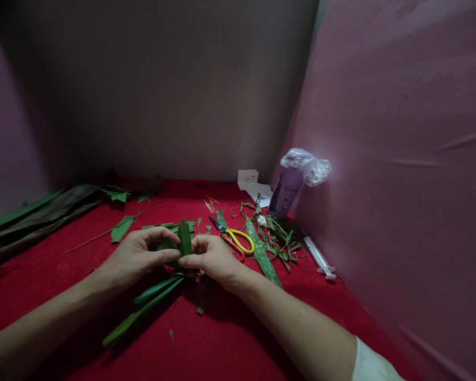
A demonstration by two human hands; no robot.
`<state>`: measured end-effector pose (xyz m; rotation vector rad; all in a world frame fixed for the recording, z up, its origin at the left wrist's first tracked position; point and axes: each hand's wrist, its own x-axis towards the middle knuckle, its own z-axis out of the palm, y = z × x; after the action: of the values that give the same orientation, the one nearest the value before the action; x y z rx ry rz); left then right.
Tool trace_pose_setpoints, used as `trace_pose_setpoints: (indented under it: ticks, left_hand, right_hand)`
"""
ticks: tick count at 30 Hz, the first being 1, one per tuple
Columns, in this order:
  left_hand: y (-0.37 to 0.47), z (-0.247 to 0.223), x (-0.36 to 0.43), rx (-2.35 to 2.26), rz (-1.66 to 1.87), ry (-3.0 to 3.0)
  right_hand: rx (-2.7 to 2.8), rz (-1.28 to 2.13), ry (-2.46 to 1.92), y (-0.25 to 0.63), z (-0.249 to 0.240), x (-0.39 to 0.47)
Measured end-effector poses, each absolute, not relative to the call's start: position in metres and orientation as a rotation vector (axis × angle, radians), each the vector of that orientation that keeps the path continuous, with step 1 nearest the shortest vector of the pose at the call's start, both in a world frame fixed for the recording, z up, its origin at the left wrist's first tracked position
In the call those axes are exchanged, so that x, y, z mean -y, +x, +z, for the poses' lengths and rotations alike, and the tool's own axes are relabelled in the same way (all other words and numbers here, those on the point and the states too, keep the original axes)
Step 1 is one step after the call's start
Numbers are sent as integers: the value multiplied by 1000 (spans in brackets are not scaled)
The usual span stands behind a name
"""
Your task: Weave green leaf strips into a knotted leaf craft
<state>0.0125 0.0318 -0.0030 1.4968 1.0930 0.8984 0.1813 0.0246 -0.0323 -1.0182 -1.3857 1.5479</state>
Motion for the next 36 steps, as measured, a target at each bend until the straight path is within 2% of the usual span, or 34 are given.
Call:
trace_pose_setpoints:
  ticks: [6, 17, 36]
  left_hand:
    - [3, -2, -39, -982, 869, 1321]
    - [9, -4, -32, -1121, 919, 1302]
    - [-5, -14, -41, -988, 812, 1169]
  right_hand:
    - [1354, 1518, -1013, 181, -35, -26]
    - [1437, 1557, -994, 182, -33, -24]
    - [1381, 1511, -1004, 180, -35, -26]
